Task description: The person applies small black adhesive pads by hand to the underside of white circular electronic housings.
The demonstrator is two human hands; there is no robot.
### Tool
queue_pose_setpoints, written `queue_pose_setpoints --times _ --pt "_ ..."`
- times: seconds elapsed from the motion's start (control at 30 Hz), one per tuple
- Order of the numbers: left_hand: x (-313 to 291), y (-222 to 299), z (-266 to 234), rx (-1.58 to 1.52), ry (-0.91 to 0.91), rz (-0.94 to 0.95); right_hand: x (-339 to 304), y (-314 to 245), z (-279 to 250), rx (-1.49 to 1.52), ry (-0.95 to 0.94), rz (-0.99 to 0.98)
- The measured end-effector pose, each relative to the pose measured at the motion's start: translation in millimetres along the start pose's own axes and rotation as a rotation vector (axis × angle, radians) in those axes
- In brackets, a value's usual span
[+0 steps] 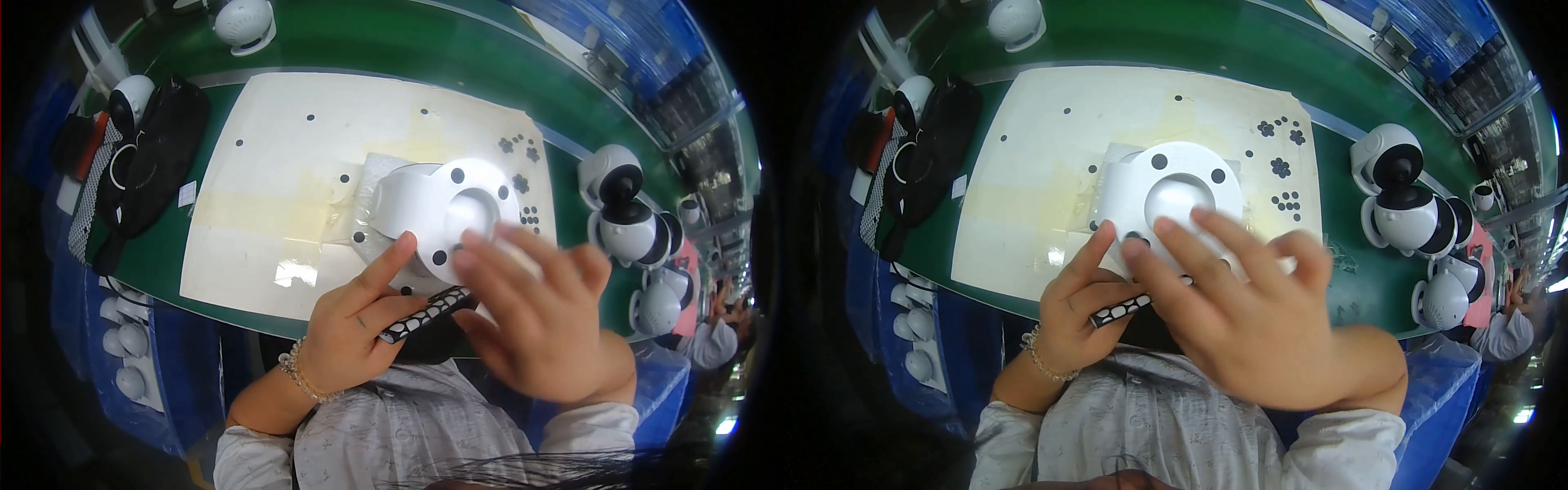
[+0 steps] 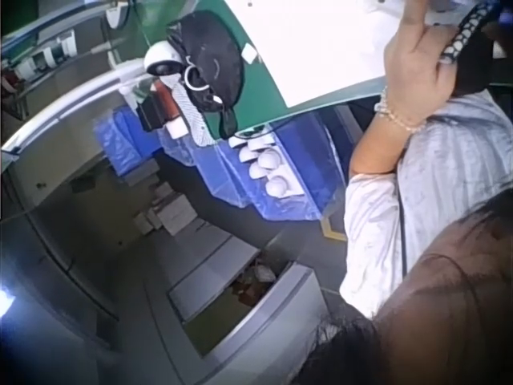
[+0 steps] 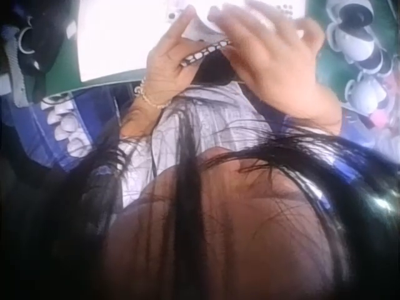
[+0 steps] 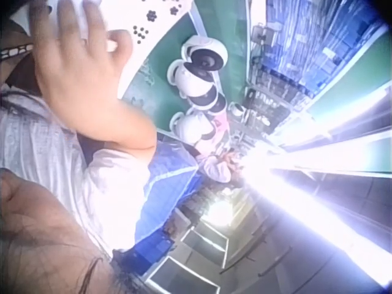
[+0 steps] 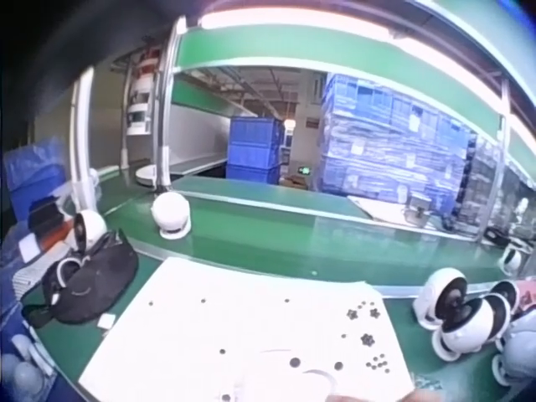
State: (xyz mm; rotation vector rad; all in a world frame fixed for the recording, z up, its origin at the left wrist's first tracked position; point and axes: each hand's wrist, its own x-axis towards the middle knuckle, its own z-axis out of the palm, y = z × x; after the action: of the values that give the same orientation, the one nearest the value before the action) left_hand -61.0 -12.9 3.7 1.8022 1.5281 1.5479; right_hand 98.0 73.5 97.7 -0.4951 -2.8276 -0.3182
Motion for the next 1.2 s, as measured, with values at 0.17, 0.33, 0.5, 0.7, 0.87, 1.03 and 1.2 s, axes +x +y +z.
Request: queue_pose_setpoints --times 0.17,0.33,0.5,0.7,0.87,1.03,1.2 --pt "0.4 -1.9 4.5 -0.016 0.009 0.02 -21.0 39.7 41.0 0.677 0.336 0.246" --pt "1.0 -2.5 5.0 -0.016 0.022 0.02 -20.9 36.8 55.5 0.94 0.289 0.331" --pt "1.2 -4.2 6.3 0.031 0.05 0.04 -19.1 36.4 56.4 1.029 0.233 0.308" --pt "1.3 -2.4 6.1 0.033 0.045 0.021 -19.0 35.3 59.0 1.009 0.237 0.294" --pt "0.4 -2.5 6.1 0.036 0.039 0.015 -20.2 31.3 61.5 0.932 0.283 0.279" --pt "-0.5 -1.2 6.3 0.034 0.041 0.013 -28.8 31.7 64.8 0.628 0.355 0.192" --pt "0.1 -3.1 7.5 0.035 0.047 0.028 -43.3 31.7 63.9 0.064 0.382 0.081"
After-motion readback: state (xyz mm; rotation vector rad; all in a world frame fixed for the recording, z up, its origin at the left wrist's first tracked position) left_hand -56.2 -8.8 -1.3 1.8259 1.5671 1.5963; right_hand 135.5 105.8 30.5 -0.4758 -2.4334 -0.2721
